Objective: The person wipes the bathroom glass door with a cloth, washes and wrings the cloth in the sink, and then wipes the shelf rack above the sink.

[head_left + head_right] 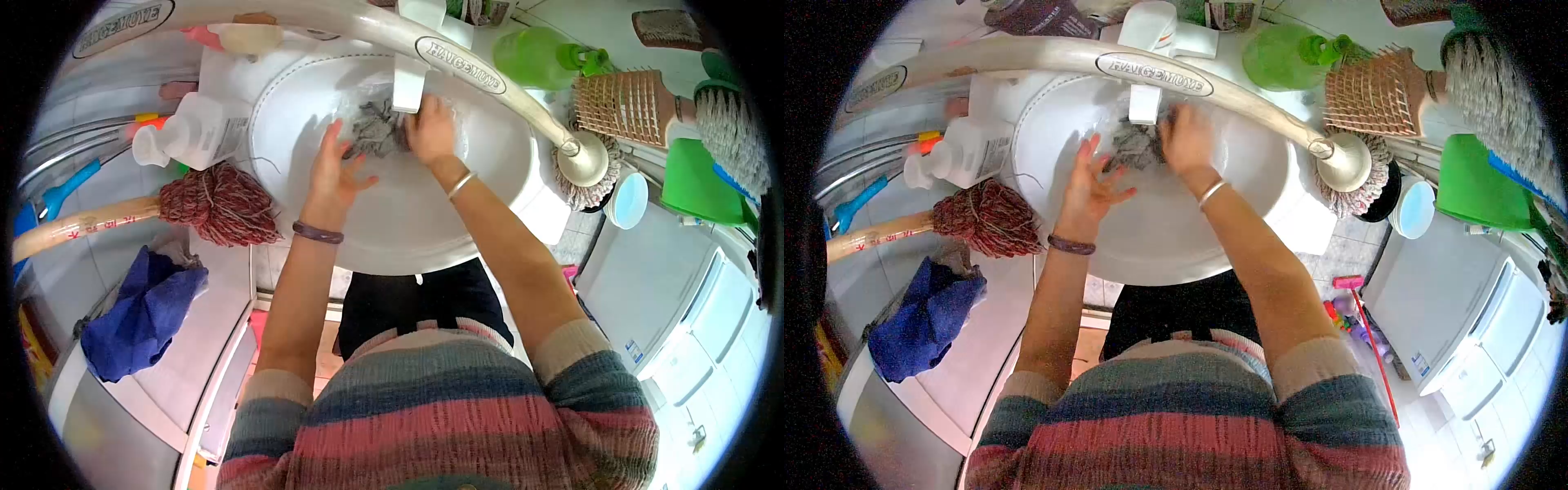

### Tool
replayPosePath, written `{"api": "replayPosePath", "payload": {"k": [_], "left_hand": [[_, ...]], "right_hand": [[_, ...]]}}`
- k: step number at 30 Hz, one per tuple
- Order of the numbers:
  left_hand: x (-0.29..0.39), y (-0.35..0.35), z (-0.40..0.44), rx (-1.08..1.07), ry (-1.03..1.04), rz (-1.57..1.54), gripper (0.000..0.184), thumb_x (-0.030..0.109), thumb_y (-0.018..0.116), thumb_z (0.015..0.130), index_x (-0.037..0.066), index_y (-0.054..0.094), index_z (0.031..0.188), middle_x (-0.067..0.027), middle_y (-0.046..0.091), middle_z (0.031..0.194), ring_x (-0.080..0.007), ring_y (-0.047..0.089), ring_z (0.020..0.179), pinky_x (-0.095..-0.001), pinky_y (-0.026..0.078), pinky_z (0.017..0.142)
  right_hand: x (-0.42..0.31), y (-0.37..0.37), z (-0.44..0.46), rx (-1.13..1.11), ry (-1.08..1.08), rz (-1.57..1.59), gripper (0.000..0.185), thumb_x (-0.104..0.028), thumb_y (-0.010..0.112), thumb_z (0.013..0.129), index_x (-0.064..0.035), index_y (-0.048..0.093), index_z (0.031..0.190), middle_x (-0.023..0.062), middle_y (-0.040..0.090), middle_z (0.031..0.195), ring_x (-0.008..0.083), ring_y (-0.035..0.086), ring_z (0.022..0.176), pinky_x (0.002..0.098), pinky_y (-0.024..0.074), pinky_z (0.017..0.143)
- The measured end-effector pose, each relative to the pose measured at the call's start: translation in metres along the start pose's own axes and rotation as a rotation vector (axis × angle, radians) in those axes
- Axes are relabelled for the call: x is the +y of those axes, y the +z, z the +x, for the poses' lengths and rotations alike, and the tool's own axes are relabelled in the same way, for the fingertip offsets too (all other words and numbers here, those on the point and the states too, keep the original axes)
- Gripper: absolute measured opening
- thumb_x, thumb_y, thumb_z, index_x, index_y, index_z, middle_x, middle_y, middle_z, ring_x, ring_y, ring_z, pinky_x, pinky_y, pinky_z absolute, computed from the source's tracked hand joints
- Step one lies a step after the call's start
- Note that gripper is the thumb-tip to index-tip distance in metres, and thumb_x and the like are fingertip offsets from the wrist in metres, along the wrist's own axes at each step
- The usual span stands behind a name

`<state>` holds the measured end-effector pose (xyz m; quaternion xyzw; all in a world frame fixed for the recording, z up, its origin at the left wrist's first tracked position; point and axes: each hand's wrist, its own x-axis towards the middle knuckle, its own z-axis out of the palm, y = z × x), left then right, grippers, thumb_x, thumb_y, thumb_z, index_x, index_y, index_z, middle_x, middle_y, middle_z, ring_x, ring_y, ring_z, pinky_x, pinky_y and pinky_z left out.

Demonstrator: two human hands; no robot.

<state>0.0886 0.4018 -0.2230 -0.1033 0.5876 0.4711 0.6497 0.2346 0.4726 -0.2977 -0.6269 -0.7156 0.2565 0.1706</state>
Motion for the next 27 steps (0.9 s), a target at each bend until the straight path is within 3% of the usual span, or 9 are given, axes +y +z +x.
{"api": "replayPosePath", "payload": {"k": [3, 5, 7, 10, 13, 16, 19, 23, 27], "left_hand": [[0.000, -0.019, 0.019, -0.017, -0.067, 0.001, 0.078, 0.053, 0.058, 0.079, 0.014, 0.024, 0.138, -0.0096, 0.016, 0.143, -0.0381, 0.021, 0.128, -0.0712, 0.022, 0.089], [0.001, -0.018, 0.017, -0.031, -0.082, 0.024, 0.077, 0.052, 0.058, 0.080, 0.015, 0.024, 0.138, -0.0098, 0.014, 0.144, -0.0394, 0.021, 0.128, -0.0715, 0.021, 0.090], [0.002, -0.013, 0.010, 0.044, -0.079, 0.019, 0.076, 0.051, 0.057, 0.081, 0.017, 0.023, 0.140, -0.0101, 0.012, 0.146, -0.0397, 0.020, 0.129, -0.0721, 0.019, 0.091], [0.003, -0.018, 0.017, -0.064, -0.149, -0.007, 0.077, 0.050, 0.059, 0.080, 0.013, 0.025, 0.138, -0.0121, 0.020, 0.143, -0.0382, 0.021, 0.129, -0.0724, 0.019, 0.090], [-0.002, -0.031, 0.028, -0.066, -0.138, -0.033, 0.079, 0.051, 0.057, 0.080, 0.012, 0.023, 0.139, -0.0114, 0.020, 0.143, -0.0379, 0.022, 0.130, -0.0731, 0.018, 0.090], [0.001, -0.006, 0.013, 0.189, -0.123, 0.004, 0.069, 0.052, 0.051, 0.084, 0.017, 0.028, 0.139, -0.0097, 0.029, 0.140, -0.0386, 0.025, 0.129, -0.0741, 0.016, 0.091], [0.002, -0.005, 0.007, -0.115, -0.196, -0.031, 0.064, 0.050, 0.050, 0.085, 0.016, 0.032, 0.136, -0.0113, 0.031, 0.138, -0.0378, 0.036, 0.122, -0.0730, 0.023, 0.090], [-0.017, -0.028, 0.039, -0.541, -0.185, -0.346, 0.048, 0.047, 0.050, 0.087, 0.007, 0.050, 0.114, -0.0104, 0.053, 0.111, -0.0260, 0.055, 0.098, -0.0453, 0.045, 0.087], [-0.018, -0.033, 0.052, -0.462, -0.198, -0.436, 0.037, 0.043, 0.045, 0.091, 0.011, 0.054, 0.108, -0.0103, 0.058, 0.092, -0.0259, 0.056, 0.089, -0.0454, 0.045, 0.080]], "right_hand": [[0.013, 0.008, -0.012, -0.205, -0.527, -0.123, 0.030, -0.013, 0.056, 0.077, -0.0050, 0.054, 0.106, 0.0170, 0.057, 0.102, 0.0333, 0.053, 0.094, 0.0426, 0.0423, 0.083], [0.017, 0.000, -0.001, -0.355, -0.219, -0.312, 0.030, -0.014, 0.050, 0.078, -0.0127, 0.056, 0.108, 0.0132, 0.056, 0.102, 0.0314, 0.053, 0.100, 0.0403, 0.0428, 0.084], [0.016, 0.014, -0.006, -0.047, -0.263, -0.355, 0.029, -0.015, 0.050, 0.078, -0.0126, 0.056, 0.106, 0.0135, 0.058, 0.095, 0.0317, 0.055, 0.096, 0.0405, 0.0444, 0.080], [0.012, 0.021, -0.024, -0.153, -0.588, -0.254, 0.026, -0.015, 0.050, 0.078, -0.0112, 0.056, 0.103, 0.0153, 0.058, 0.094, 0.0317, 0.055, 0.097, 0.0409, 0.0445, 0.078], [0.005, -0.006, -0.005, -0.370, -0.225, -0.385, 0.025, -0.013, 0.049, 0.079, -0.0097, 0.055, 0.104, 0.0173, 0.060, 0.095, 0.0318, 0.055, 0.100, 0.0401, 0.0451, 0.080], [-0.002, 0.002, -0.014, -0.269, -0.241, -0.250, 0.034, -0.015, 0.052, 0.079, -0.0047, 0.051, 0.111, 0.0177, 0.061, 0.092, 0.0318, 0.057, 0.095, 0.0415, 0.0456, 0.080], [-0.042, -0.025, -0.030, -0.228, -0.215, 0.175, 0.040, -0.012, 0.062, 0.070, -0.0063, 0.051, 0.109, 0.0199, 0.059, 0.090, 0.0375, 0.055, 0.085, 0.0447, 0.0445, 0.077], [-0.103, -0.078, -0.064, -0.178, -0.369, 0.410, 0.033, -0.009, 0.063, 0.070, -0.0098, 0.057, 0.103, 0.0133, 0.060, 0.088, 0.0322, 0.053, 0.087, 0.0398, 0.0401, 0.080], [-0.119, -0.072, -0.081, -0.206, -0.366, 0.565, 0.019, -0.013, 0.064, 0.072, -0.0102, 0.060, 0.091, 0.0110, 0.062, 0.085, 0.0292, 0.054, 0.087, 0.0395, 0.0389, 0.080]]}}
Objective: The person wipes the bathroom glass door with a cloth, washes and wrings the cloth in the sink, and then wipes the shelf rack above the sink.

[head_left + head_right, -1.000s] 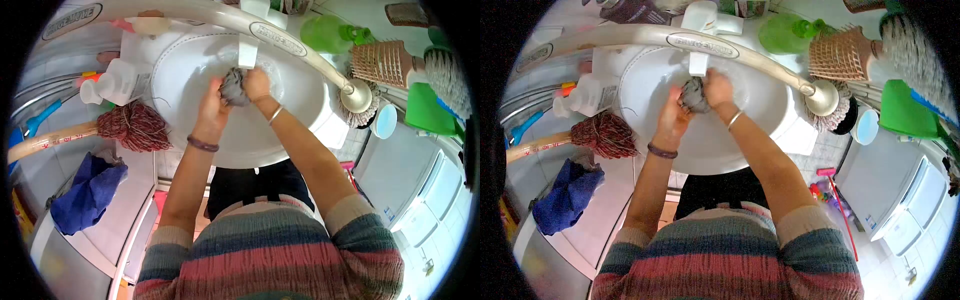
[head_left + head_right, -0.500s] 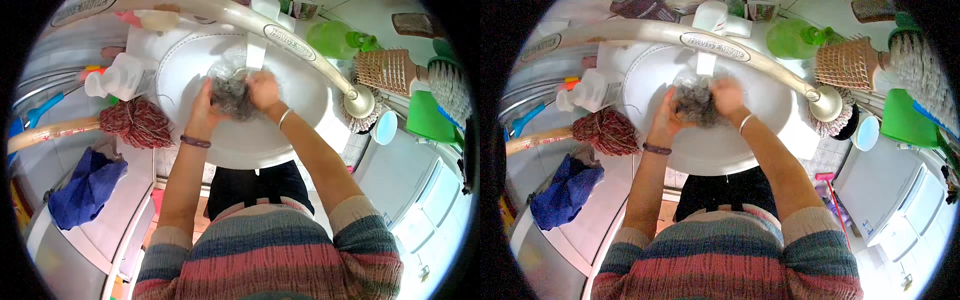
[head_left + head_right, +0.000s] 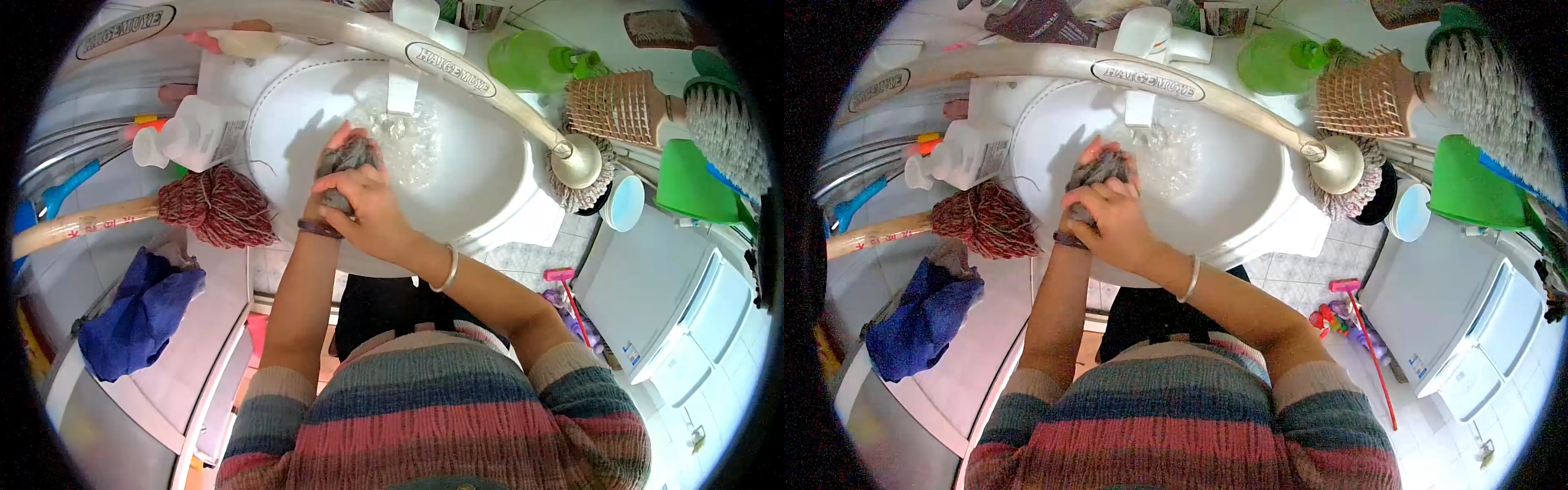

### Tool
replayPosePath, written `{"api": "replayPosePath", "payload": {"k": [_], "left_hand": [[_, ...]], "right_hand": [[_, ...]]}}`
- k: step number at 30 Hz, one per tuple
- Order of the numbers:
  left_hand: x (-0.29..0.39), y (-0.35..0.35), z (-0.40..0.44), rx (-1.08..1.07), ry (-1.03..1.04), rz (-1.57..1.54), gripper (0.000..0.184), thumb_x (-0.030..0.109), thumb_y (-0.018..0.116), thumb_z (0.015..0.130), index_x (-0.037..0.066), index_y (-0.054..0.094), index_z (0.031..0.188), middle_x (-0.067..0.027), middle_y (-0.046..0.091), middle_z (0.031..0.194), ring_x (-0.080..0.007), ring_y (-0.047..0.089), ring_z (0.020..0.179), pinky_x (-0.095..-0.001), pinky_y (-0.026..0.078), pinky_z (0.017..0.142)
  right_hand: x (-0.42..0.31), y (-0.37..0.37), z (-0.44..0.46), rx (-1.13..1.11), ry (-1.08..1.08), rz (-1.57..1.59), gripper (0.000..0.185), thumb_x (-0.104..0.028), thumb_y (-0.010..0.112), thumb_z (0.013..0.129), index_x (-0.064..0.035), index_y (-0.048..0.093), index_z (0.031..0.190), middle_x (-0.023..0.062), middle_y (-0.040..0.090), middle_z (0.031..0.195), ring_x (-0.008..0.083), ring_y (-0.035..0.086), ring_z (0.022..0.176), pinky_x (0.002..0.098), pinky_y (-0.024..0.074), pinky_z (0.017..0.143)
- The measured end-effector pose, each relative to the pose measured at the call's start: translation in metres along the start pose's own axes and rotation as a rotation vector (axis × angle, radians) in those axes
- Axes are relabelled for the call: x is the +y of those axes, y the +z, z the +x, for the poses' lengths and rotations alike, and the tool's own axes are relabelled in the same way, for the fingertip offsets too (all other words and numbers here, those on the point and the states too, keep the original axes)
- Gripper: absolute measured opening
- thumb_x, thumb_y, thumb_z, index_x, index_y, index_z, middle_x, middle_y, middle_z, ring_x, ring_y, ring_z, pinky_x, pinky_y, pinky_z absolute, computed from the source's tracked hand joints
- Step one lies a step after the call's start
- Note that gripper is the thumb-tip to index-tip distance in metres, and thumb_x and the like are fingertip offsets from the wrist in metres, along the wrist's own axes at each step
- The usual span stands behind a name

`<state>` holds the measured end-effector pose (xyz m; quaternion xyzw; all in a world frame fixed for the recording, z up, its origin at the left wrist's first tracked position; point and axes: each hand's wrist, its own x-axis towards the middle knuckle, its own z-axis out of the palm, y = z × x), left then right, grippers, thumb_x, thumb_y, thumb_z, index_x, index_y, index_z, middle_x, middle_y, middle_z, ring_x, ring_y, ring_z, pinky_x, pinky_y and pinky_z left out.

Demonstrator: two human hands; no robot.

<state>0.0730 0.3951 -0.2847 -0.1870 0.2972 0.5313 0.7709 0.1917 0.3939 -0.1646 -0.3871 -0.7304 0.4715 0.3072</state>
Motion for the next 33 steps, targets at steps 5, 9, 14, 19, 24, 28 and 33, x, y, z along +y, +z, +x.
{"api": "replayPosePath", "payload": {"k": [5, 9, 14, 19, 24, 28, 33], "left_hand": [[-0.026, 0.019, -0.023, -0.165, 0.260, 0.062, 0.034, 0.030, 0.040, 0.094, 0.006, 0.050, 0.114, -0.0099, 0.057, 0.103, -0.0216, 0.056, 0.093, -0.0376, 0.047, 0.085], [-0.033, 0.032, -0.008, 0.190, 0.276, 0.205, 0.036, 0.033, 0.039, 0.095, 0.006, 0.049, 0.116, -0.0087, 0.057, 0.108, -0.0248, 0.055, 0.100, -0.0382, 0.046, 0.087], [-0.013, 0.045, -0.023, 0.326, 0.196, 0.313, 0.055, 0.046, 0.043, 0.091, 0.011, 0.035, 0.132, -0.0111, 0.038, 0.134, -0.0304, 0.037, 0.122, -0.0546, 0.033, 0.096], [-0.001, 0.046, -0.039, 0.421, 0.154, 0.441, 0.076, 0.054, 0.055, 0.081, 0.012, 0.026, 0.138, -0.0087, 0.026, 0.139, -0.0335, 0.024, 0.128, -0.0726, 0.022, 0.089], [-0.003, 0.036, -0.029, 0.528, 0.141, 0.393, 0.080, 0.052, 0.055, 0.082, 0.012, 0.018, 0.141, -0.0073, 0.015, 0.145, -0.0373, 0.015, 0.131, -0.0741, 0.015, 0.092], [0.001, 0.038, -0.030, 0.413, 0.026, 0.366, 0.083, 0.051, 0.060, 0.078, 0.021, 0.015, 0.141, -0.0084, 0.015, 0.145, -0.0370, 0.018, 0.130, -0.0749, 0.019, 0.089], [-0.006, -0.007, 0.008, 0.069, 0.011, 0.215, 0.063, 0.052, 0.046, 0.087, 0.022, 0.026, 0.138, -0.0088, 0.034, 0.136, -0.0345, 0.039, 0.118, -0.0611, 0.035, 0.093]], "right_hand": [[0.037, 0.026, 0.010, 0.268, 0.029, -0.079, 0.012, -0.020, 0.062, 0.079, -0.0073, 0.062, 0.079, 0.0132, 0.062, 0.073, 0.0340, 0.057, 0.067, 0.0393, 0.0455, 0.064], [0.094, 0.017, 0.038, 0.157, 0.258, -0.241, 0.030, -0.030, 0.048, 0.086, -0.0049, 0.061, 0.079, 0.0198, 0.061, 0.071, 0.0377, 0.059, 0.069, 0.0468, 0.0465, 0.061], [0.155, -0.017, 0.041, 0.240, 0.281, -0.549, 0.023, -0.024, 0.052, 0.085, -0.0028, 0.057, 0.094, 0.0183, 0.061, 0.085, 0.0335, 0.057, 0.083, 0.0443, 0.0444, 0.073], [0.161, -0.025, 0.017, -0.187, 0.031, -0.763, 0.025, -0.016, 0.056, 0.079, -0.0100, 0.056, 0.103, 0.0133, 0.054, 0.099, 0.0333, 0.052, 0.095, 0.0437, 0.0416, 0.082], [0.198, 0.003, 0.009, -0.122, 0.083, -0.790, 0.022, -0.013, 0.051, 0.080, -0.0099, 0.058, 0.100, 0.0142, 0.057, 0.098, 0.0314, 0.054, 0.094, 0.0398, 0.0431, 0.083], [0.149, -0.034, 0.033, -0.274, 0.366, -0.829, 0.029, -0.015, 0.057, 0.074, -0.0093, 0.060, 0.102, 0.0147, 0.062, 0.096, 0.0310, 0.058, 0.090, 0.0389, 0.0425, 0.086], [0.064, -0.029, 0.021, -0.086, 0.083, -0.213, 0.037, -0.010, 0.066, 0.068, -0.0105, 0.058, 0.104, 0.0125, 0.061, 0.098, 0.0328, 0.054, 0.094, 0.0382, 0.0406, 0.088]]}}
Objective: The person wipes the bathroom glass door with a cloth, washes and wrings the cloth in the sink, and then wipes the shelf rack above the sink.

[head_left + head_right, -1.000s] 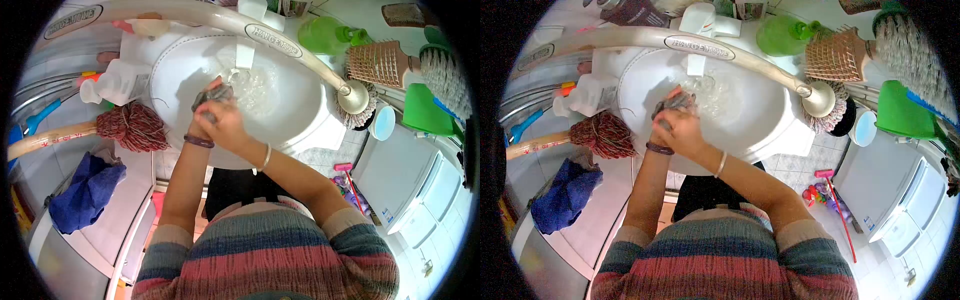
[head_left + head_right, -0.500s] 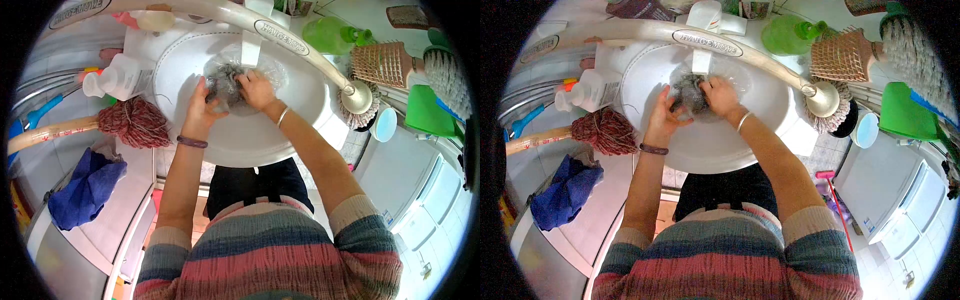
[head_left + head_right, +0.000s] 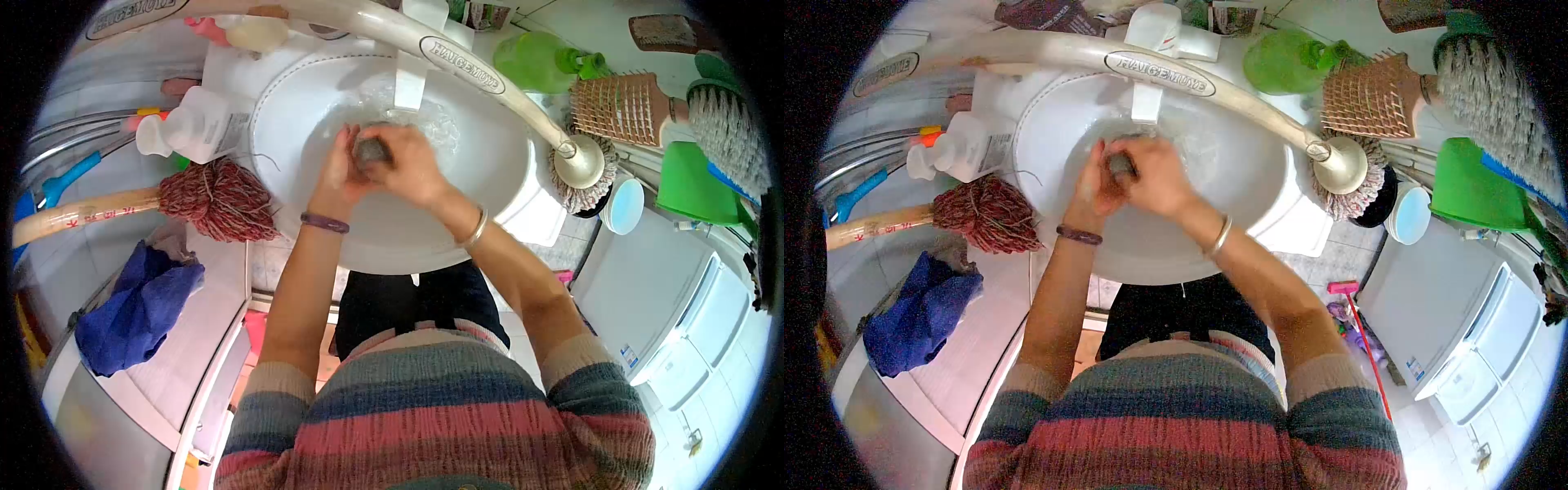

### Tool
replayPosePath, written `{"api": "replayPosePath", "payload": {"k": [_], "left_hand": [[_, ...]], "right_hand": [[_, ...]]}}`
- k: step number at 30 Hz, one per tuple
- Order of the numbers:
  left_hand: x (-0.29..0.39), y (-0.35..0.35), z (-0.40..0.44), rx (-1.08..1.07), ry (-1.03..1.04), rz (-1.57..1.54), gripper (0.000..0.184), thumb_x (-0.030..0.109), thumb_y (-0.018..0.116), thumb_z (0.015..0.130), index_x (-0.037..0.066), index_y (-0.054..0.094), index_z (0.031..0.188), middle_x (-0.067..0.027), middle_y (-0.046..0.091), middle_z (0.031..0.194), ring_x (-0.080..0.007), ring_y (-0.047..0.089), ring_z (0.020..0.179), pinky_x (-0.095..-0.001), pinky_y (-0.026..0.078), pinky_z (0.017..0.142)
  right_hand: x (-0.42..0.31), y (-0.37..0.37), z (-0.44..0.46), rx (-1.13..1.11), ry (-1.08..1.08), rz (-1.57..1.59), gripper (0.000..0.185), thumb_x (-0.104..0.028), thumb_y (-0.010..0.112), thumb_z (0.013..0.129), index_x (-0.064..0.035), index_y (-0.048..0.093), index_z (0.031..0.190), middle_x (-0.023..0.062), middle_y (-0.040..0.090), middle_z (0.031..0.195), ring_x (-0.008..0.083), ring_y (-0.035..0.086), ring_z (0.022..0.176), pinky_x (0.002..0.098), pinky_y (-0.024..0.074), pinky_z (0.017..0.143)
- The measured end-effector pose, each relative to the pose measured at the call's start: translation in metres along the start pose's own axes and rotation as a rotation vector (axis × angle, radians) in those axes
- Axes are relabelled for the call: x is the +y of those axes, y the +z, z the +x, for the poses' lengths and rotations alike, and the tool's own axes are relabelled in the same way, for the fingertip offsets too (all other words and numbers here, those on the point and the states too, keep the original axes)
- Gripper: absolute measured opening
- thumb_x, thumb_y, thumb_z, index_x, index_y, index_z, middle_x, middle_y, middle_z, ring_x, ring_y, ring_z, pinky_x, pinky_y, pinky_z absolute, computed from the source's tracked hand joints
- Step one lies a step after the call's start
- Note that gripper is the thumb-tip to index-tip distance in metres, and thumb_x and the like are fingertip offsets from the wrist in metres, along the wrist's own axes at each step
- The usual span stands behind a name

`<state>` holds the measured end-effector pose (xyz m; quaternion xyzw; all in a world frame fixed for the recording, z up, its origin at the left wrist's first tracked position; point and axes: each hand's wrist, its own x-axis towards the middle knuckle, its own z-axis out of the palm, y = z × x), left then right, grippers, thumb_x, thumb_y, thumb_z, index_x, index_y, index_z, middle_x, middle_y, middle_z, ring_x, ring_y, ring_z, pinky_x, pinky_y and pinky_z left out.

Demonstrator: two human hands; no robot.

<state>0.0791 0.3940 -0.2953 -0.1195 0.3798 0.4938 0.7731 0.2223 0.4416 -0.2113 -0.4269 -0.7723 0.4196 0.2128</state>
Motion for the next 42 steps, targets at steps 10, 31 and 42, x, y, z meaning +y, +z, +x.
{"api": "replayPosePath", "payload": {"k": [10, 31, 42], "left_hand": [[-0.011, 0.004, -0.003, -0.466, 0.186, -0.231, 0.031, 0.027, 0.040, 0.094, 0.005, 0.050, 0.113, -0.0085, 0.055, 0.102, -0.0204, 0.053, 0.096, -0.0358, 0.045, 0.086], [0.006, 0.063, -0.039, 0.428, 0.011, 0.147, 0.077, 0.052, 0.056, 0.081, 0.012, 0.023, 0.139, -0.0103, 0.014, 0.147, -0.0381, 0.022, 0.130, -0.0740, 0.017, 0.091], [-0.005, 0.053, -0.030, -0.117, 0.209, -0.099, 0.044, 0.027, 0.045, 0.089, 0.004, 0.042, 0.127, -0.0129, 0.052, 0.116, -0.0298, 0.046, 0.113, -0.0440, 0.037, 0.099]], "right_hand": [[-0.026, 0.039, -0.011, 0.274, -0.222, 0.172, 0.012, -0.014, 0.065, 0.075, -0.0080, 0.061, 0.085, 0.0114, 0.059, 0.079, 0.0334, 0.056, 0.075, 0.0397, 0.0461, 0.074], [0.049, 0.021, 0.016, -0.106, 0.459, 0.147, 0.028, -0.032, 0.060, 0.081, -0.0087, 0.061, 0.097, 0.0150, 0.063, 0.090, 0.0276, 0.059, 0.084, 0.0353, 0.0470, 0.074], [-0.022, 0.048, -0.006, 0.268, 0.081, 0.130, 0.023, -0.027, 0.058, 0.082, -0.0043, 0.060, 0.085, 0.0157, 0.062, 0.078, 0.0331, 0.060, 0.075, 0.0402, 0.0469, 0.068]]}}
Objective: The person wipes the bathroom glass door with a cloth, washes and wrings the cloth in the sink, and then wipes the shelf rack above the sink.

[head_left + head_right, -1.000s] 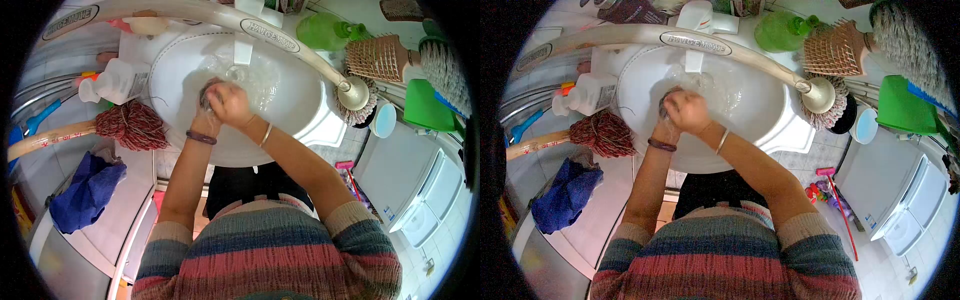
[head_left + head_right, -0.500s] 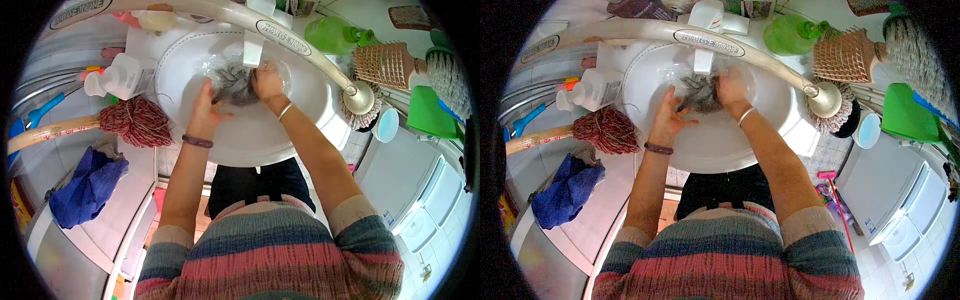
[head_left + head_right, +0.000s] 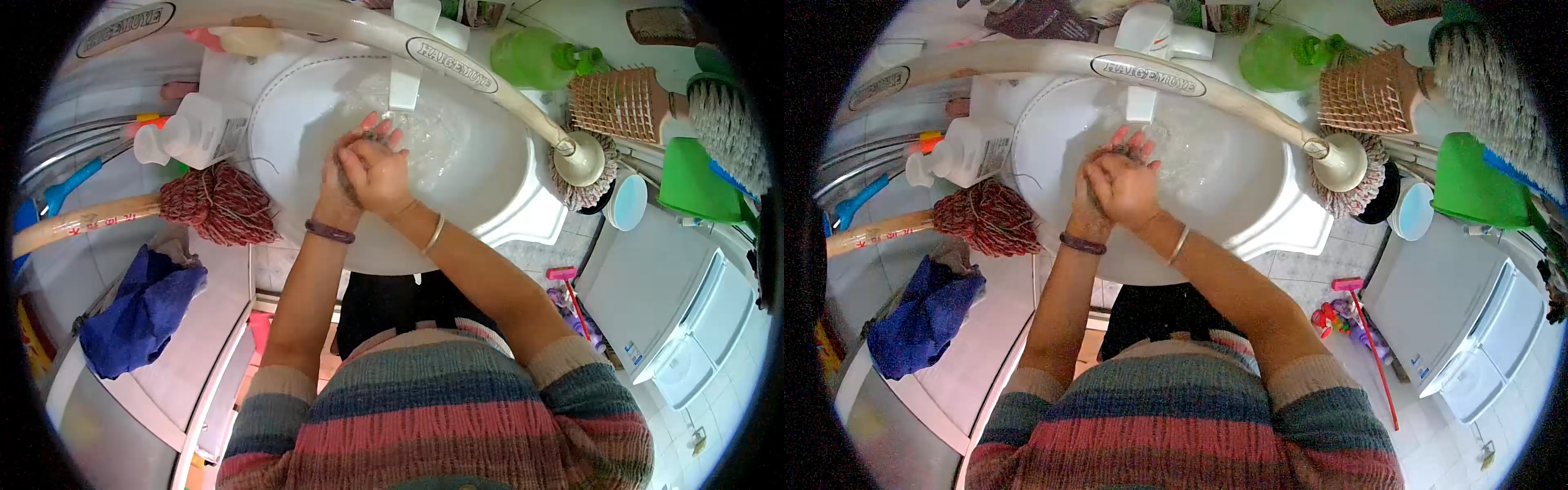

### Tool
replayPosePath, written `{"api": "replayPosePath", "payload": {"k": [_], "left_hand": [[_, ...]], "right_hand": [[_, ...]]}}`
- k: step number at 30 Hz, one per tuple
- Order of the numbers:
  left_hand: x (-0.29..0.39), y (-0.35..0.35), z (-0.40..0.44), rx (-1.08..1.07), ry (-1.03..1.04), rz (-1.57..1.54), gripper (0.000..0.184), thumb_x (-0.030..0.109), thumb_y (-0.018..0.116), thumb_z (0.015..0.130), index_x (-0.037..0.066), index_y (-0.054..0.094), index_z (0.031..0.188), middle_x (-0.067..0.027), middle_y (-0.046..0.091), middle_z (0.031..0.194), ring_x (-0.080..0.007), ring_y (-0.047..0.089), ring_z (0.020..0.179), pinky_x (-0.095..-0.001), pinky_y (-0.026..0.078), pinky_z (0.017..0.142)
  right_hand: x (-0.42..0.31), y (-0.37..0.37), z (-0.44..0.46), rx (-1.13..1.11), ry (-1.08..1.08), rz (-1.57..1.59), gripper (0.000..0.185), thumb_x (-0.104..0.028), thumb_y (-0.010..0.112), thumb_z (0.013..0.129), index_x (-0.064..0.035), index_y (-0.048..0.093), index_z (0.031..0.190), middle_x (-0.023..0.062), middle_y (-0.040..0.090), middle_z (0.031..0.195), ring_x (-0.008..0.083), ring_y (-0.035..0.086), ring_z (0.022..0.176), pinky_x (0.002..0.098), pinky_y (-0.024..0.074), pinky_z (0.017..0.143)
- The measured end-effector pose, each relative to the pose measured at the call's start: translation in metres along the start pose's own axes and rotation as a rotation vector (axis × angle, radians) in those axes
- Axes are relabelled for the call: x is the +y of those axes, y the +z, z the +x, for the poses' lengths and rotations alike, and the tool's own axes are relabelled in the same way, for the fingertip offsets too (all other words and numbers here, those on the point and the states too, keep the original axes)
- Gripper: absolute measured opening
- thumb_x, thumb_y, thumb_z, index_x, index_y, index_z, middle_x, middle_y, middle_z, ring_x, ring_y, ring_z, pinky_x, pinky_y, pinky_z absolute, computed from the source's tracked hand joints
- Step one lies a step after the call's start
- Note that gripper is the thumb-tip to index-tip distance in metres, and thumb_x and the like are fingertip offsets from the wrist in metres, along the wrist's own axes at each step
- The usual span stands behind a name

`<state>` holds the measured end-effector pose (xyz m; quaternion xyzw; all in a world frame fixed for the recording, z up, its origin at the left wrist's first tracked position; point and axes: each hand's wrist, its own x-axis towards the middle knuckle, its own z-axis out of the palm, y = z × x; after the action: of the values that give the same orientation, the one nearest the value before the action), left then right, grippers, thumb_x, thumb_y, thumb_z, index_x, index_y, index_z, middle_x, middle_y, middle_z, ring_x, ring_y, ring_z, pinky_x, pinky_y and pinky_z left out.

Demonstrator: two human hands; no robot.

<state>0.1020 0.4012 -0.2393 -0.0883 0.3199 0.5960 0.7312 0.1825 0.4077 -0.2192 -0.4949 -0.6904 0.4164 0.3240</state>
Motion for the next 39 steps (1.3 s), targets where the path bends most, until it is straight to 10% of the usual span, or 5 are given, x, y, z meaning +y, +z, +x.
{"api": "replayPosePath", "payload": {"k": [9, 13, 29, 34, 39], "left_hand": [[0.021, 0.046, -0.026, 0.343, -0.029, 0.778, 0.045, 0.028, 0.051, 0.091, 0.011, 0.042, 0.132, -0.0104, 0.044, 0.129, -0.0213, 0.052, 0.104, -0.0338, 0.049, 0.080], [0.046, 0.061, -0.017, 0.236, 0.559, 1.554, 0.049, 0.010, 0.057, 0.082, 0.009, 0.045, 0.129, -0.0166, 0.040, 0.130, -0.0224, 0.057, 0.096, -0.0316, 0.048, 0.079], [0.039, 0.106, -0.001, -0.154, 1.285, 1.977, 0.054, -0.008, 0.051, 0.065, 0.004, 0.052, 0.118, -0.0116, 0.054, 0.115, -0.0320, 0.049, 0.107, -0.0420, 0.037, 0.090], [0.025, 0.102, -0.018, -0.089, 1.149, 1.650, 0.047, -0.006, 0.053, 0.067, 0.000, 0.052, 0.114, -0.0187, 0.050, 0.121, -0.0328, 0.048, 0.113, -0.0382, 0.039, 0.095], [0.002, 0.022, -0.044, 0.275, -0.169, 1.033, 0.044, 0.034, 0.051, 0.088, 0.006, 0.046, 0.123, -0.0114, 0.054, 0.118, -0.0238, 0.052, 0.109, -0.0425, 0.045, 0.088]], "right_hand": [[0.154, -0.010, 0.041, -0.026, -0.068, -0.498, 0.031, -0.032, 0.043, 0.091, -0.0050, 0.056, 0.100, 0.0204, 0.057, 0.093, 0.0376, 0.058, 0.083, 0.0445, 0.0473, 0.073], [0.132, -0.031, 0.030, -0.427, -0.222, -0.652, 0.025, -0.018, 0.044, 0.087, -0.0082, 0.054, 0.107, 0.0155, 0.052, 0.106, 0.0339, 0.057, 0.090, 0.0422, 0.0482, 0.075], [0.131, -0.051, 0.043, -0.399, -0.069, -0.769, 0.023, -0.013, 0.047, 0.083, -0.0054, 0.057, 0.102, 0.0147, 0.061, 0.094, 0.0318, 0.056, 0.093, 0.0422, 0.0467, 0.080], [0.116, -0.060, 0.053, -0.341, 0.155, -0.590, 0.041, -0.018, 0.064, 0.073, -0.0034, 0.052, 0.109, 0.0189, 0.061, 0.100, 0.0353, 0.058, 0.097, 0.0408, 0.0465, 0.084], [0.033, -0.092, 0.022, -0.204, 0.172, -0.236, 0.043, -0.014, 0.068, 0.069, -0.0005, 0.052, 0.106, 0.0221, 0.060, 0.091, 0.0379, 0.058, 0.089, 0.0405, 0.0478, 0.076]]}}
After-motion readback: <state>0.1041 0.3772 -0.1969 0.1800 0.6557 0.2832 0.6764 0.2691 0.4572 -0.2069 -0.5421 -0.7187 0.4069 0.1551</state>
